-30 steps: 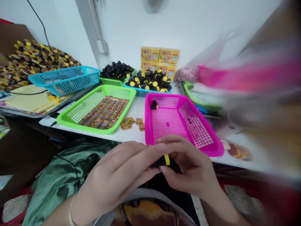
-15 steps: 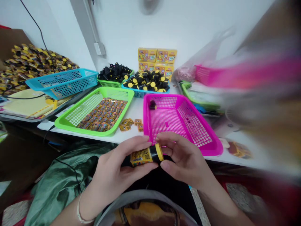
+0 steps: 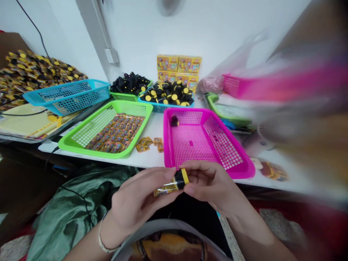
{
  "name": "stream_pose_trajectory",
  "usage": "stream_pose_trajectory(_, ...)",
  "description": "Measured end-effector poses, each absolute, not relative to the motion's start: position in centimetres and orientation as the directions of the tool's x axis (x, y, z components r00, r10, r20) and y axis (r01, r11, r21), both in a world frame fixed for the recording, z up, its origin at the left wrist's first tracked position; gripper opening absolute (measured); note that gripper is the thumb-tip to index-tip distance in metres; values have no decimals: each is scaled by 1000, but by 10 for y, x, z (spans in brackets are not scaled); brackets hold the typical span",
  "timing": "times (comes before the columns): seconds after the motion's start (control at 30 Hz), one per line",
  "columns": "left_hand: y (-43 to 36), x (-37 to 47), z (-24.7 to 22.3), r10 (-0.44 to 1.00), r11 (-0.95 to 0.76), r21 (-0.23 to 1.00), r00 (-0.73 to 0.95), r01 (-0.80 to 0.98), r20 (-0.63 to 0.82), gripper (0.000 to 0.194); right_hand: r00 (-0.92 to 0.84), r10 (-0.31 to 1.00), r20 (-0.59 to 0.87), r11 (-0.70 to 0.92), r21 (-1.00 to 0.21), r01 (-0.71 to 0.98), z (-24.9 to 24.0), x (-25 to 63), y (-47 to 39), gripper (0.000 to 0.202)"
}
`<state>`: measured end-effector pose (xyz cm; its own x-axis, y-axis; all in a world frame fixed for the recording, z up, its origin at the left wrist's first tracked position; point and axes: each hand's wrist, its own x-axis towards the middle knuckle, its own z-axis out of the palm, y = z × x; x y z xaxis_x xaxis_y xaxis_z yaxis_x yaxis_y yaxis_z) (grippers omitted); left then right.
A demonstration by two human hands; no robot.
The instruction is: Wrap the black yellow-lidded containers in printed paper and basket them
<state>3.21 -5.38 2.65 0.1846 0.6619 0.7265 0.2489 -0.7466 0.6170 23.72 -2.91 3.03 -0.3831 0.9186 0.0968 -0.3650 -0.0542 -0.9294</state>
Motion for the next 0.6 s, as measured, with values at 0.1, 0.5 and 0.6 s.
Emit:
stream_pose_trajectory(0.1,-54,41,25,817,-568,812,-26,134,576,66,-360,888,287,202,-945,-256,33,238,-29,38)
stream_pose_trajectory(0.5,-40,59,25,957,185,752,288,-632,7,84,-572,596,564,802,-444,398,40,243,-32,60)
stream_pose_trajectory(0.6,-42,63,26,963,185,730,268,-658,-2,77,-512,561,650,825,-392,406,38,235,-36,64)
